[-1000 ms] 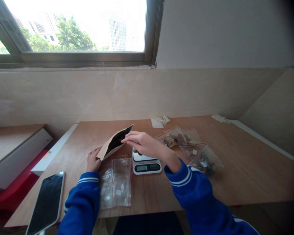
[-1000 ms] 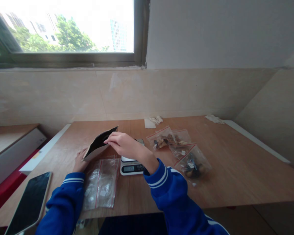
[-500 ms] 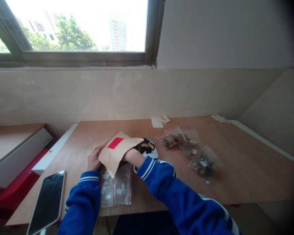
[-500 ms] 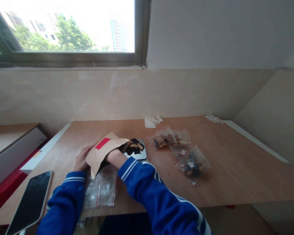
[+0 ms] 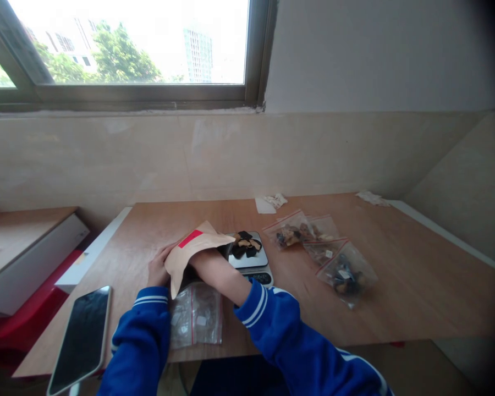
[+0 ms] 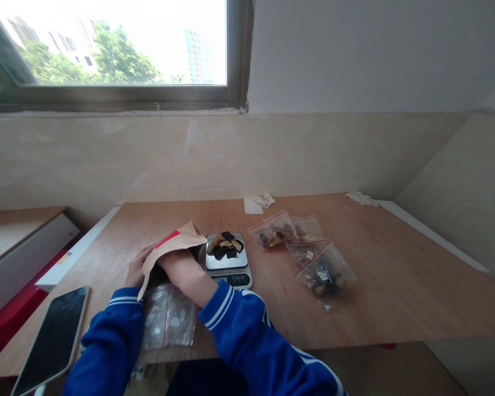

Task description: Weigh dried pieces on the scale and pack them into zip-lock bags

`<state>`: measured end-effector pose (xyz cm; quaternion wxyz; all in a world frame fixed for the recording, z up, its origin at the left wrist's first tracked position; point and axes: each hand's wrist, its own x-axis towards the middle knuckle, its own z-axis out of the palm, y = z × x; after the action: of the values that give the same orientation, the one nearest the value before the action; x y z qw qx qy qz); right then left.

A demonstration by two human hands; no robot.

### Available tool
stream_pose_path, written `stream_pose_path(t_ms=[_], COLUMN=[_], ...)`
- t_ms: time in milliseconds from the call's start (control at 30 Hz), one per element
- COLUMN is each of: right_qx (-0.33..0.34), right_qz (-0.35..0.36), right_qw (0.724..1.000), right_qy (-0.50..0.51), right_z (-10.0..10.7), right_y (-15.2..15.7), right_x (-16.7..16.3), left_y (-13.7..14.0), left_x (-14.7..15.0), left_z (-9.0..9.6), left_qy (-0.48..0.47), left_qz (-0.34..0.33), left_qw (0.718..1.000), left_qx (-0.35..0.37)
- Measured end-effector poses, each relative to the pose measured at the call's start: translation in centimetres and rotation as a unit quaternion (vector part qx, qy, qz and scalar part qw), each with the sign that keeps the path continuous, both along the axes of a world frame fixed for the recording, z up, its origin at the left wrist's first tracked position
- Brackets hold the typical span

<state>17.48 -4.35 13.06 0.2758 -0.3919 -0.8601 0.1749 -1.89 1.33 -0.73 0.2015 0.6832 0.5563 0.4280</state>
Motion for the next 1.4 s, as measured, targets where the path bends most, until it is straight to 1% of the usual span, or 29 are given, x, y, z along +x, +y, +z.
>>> stream_pose_path(t_ms=[100,167,233,300,367,433,467,533,600,633,700,733,800,900,1033,1133,1200,1300,1400], right_qx=[0.041,0.076,0.098,0.101,0.089,0.066,0.050,0.013,-0.013,-0.014,0.005,0.020,0.047,0.070,0.079,0.078,0.082,0.091,0.079], right_qz=[-0.012,-0.011,0.001,0.014,-0.001,-0.052,-0.083,-0.137,-0.173,-0.187,-0.205,-0.215,-0.239,-0.266,-0.266,-0.270,-0.266,-0.244,-0.210], right_qw=[0.996,0.992,0.994,0.994,0.989,0.979,0.974,0.967,0.968,0.969,0.971,0.971,0.967,0.961,0.961,0.959,0.958,0.955,0.964], right_qy=[-0.084,-0.100,-0.052,0.030,0.119,0.186,0.205,0.216,0.180,0.159,0.122,0.103,0.069,0.035,0.011,0.027,0.070,0.143,0.143], right_z=[0.9,1.8,3.0,3.9,3.9,2.7,1.5,-1.4,-4.6,-6.1,-8.4,-9.2,-10.2,-10.9,-11.4,-11.0,-9.8,-6.8,-3.5], right_y=[-0.4,-0.7,-1.0,-1.5,-2.1,-2.7,-3.0,-3.2,-3.2,-3.2,-3.1,-3.0,-2.9,-2.6,-2.3,-2.5,-2.6,-2.5,-2.0], right_x=[1.8,3.2,4.8,6.7,8.9,11.2,12.2,13.8,14.8,15.0,15.0,14.9,14.5,13.9,13.6,13.7,13.7,13.7,13.6], left_y=[0.0,0.1,0.3,0.6,0.9,1.3,1.4,1.6,1.6,1.6,1.4,1.2,1.1,1.1,1.5,1.7,1.7,1.6,1.6], left_x=[0.0,-0.2,-0.4,-0.6,-0.8,-0.9,-0.9,-1.0,-1.0,-1.0,-0.8,-0.7,-0.6,-0.6,-1.1,-1.4,-1.4,-1.4,-1.3], left_z=[0.2,0.2,-0.1,-0.4,-0.8,-1.1,-1.3,-1.5,-1.5,-1.4,-1.1,-0.9,-0.7,-0.9,-1.7,-2.1,-2.1,-2.1,-2.1], left_qy=[0.005,0.016,0.026,0.038,0.053,0.072,0.079,0.089,0.091,0.089,0.081,0.076,0.070,0.077,0.089,0.095,0.099,0.102,0.103], left_qz=[0.017,0.023,0.023,0.029,0.047,0.069,0.079,0.090,0.092,0.090,0.087,0.088,0.086,0.082,0.081,0.076,0.076,0.084,0.090], left_qw=[1.000,1.000,0.999,0.999,0.997,0.995,0.994,0.992,0.991,0.991,0.992,0.992,0.993,0.993,0.992,0.992,0.992,0.991,0.990], left_qx=[-0.005,-0.012,-0.019,-0.020,-0.015,-0.014,-0.018,-0.030,-0.044,-0.048,-0.046,-0.043,-0.039,-0.039,-0.033,-0.029,-0.030,-0.032,-0.030])
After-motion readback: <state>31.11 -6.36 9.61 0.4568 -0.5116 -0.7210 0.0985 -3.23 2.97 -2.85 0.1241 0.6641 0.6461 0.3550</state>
